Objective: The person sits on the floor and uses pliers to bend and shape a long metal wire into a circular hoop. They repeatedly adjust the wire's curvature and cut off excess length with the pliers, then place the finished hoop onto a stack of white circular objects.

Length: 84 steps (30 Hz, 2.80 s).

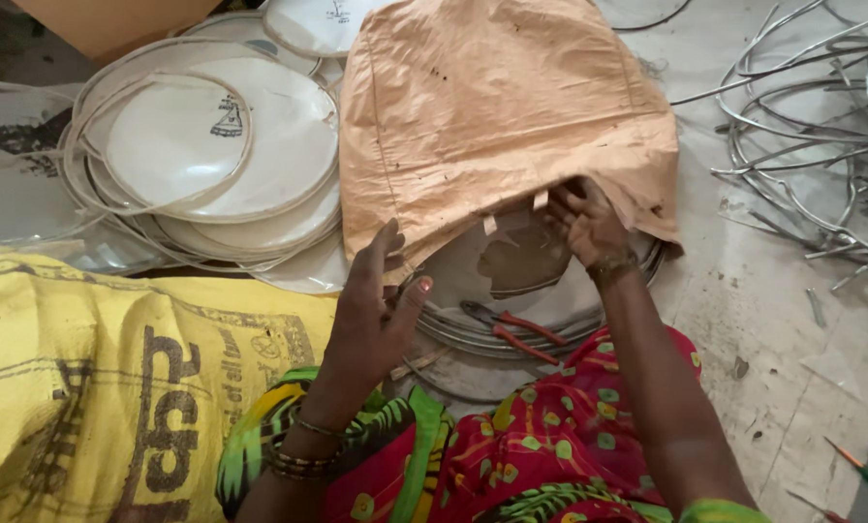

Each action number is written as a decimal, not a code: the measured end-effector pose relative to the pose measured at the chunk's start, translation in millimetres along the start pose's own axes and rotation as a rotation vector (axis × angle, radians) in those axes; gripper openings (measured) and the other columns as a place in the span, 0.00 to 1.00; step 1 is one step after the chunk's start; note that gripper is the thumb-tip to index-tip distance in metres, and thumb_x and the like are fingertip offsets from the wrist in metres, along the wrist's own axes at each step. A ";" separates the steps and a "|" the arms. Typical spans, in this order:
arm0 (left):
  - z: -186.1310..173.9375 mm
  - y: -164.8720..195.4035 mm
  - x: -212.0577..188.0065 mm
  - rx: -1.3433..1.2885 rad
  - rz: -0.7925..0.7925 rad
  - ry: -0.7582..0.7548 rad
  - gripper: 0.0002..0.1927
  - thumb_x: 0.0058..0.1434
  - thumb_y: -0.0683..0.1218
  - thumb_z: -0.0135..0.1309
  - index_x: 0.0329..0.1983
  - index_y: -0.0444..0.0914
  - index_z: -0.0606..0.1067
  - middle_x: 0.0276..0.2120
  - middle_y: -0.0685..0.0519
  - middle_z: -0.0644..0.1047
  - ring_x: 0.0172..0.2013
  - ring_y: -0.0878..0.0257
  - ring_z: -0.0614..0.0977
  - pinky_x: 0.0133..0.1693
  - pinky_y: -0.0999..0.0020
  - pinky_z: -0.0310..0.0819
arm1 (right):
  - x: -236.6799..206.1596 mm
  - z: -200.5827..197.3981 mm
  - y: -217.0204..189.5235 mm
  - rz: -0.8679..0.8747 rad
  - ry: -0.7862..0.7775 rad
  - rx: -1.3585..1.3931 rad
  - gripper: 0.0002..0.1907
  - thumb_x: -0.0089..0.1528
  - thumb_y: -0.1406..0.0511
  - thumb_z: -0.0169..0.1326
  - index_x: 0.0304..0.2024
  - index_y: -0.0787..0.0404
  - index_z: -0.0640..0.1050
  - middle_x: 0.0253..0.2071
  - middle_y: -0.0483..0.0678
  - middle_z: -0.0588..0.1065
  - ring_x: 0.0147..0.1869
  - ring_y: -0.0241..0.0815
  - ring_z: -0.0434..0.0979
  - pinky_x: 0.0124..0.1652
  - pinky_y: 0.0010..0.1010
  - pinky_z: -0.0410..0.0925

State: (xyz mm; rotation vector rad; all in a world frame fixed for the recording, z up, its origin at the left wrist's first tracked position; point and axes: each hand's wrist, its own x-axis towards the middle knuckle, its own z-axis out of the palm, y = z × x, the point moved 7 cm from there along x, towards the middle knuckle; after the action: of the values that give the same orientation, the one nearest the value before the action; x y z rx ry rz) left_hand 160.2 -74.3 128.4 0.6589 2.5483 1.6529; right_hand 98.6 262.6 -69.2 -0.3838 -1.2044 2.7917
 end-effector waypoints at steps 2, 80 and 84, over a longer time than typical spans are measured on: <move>-0.1 1.0 0.5 -0.010 -0.026 -0.002 0.35 0.66 0.46 0.56 0.73 0.35 0.58 0.64 0.40 0.70 0.62 0.52 0.75 0.47 0.63 0.81 | 8.2 14.4 -14.4 0.004 -0.013 -0.095 0.36 0.66 0.70 0.47 0.76 0.48 0.55 0.63 0.50 0.69 0.55 0.47 0.77 0.51 0.45 0.75; -58.8 -19.5 -28.1 0.197 0.072 0.029 0.32 0.66 0.44 0.56 0.71 0.31 0.60 0.58 0.36 0.71 0.58 0.39 0.74 0.58 0.52 0.71 | -58.2 -123.3 50.9 0.119 0.518 -0.477 0.05 0.70 0.67 0.54 0.45 0.62 0.76 0.24 0.42 0.68 0.22 0.32 0.62 0.21 0.25 0.58; -54.6 -23.8 -31.9 0.214 0.082 0.009 0.31 0.67 0.45 0.56 0.70 0.31 0.61 0.59 0.36 0.70 0.59 0.39 0.74 0.58 0.52 0.71 | -30.1 -99.2 36.0 0.224 0.262 -0.035 0.05 0.66 0.73 0.52 0.42 0.57 0.74 0.26 0.39 0.67 0.23 0.29 0.61 0.20 0.21 0.56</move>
State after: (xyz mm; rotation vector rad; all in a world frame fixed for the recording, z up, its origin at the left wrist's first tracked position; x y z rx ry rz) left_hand 167.6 -141.3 124.9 0.7810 2.7648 1.4186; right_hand 154.3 302.7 -154.8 -0.9075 -1.2163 2.7838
